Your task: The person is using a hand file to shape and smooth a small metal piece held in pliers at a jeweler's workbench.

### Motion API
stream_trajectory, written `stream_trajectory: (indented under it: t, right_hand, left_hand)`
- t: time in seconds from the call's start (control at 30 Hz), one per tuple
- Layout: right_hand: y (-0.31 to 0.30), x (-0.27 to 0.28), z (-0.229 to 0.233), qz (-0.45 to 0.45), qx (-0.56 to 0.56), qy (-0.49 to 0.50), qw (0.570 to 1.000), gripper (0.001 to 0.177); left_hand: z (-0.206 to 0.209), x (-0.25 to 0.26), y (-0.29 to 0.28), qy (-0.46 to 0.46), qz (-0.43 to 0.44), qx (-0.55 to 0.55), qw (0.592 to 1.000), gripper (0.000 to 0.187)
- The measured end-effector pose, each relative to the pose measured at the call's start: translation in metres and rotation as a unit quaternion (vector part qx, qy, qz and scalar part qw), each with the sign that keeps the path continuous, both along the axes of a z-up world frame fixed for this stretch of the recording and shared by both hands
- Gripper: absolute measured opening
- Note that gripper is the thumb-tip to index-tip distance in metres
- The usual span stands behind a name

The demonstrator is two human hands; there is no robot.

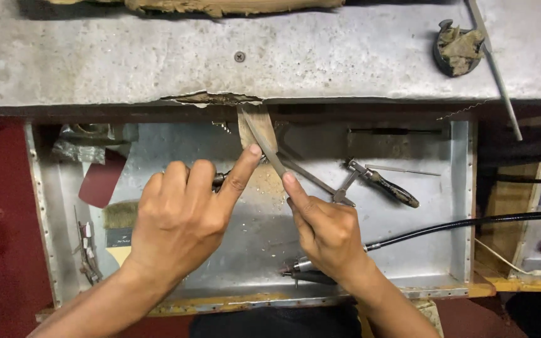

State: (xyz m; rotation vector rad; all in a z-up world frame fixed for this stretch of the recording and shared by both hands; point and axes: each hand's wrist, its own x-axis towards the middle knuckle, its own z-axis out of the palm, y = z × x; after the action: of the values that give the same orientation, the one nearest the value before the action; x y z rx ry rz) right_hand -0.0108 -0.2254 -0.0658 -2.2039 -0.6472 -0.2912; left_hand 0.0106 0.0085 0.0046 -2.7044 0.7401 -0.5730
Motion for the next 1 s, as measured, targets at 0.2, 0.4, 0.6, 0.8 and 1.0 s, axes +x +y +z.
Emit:
stream_trajectory:
  t: [0.2,0.4,0.6,0.8,1.0]
  right_hand:
    - [-0.028,-0.04,-0.011,0.008,0.063,0.059,0.996,0.051]
    - [0.0,0.001,-0.003,0.014,0.024,-0.001,1.0,0.054]
    - [-0.018,-0.024,-0.001,-0.004,0.002,0.01,1.0,0.041]
    - [-0.009,-0.01,-0.004,0.009,0.03,0.008,0.999,0.047]
    - [-0.004,-0.013,-0.003,-0.007,-0.029,-0.041,0.999,0.05]
  left_hand:
    - [-0.004,-0.001,0.003,0.003,-0.007,0.019,1.0,0.073]
    - [0.001,0.002,-0.001,-0.01,-0.004,0.0,1.0,0.068]
    - [0.003,0.004,0.0,0.004,-0.014,0.001,1.0,0.066]
    - [0.002,0.001,0.0,0.0,-0.005,-0.008,1.0,0.067]
    - [0.009,0.004,-0.004,-0.002,0.005,-0.01,1.0,0.062]
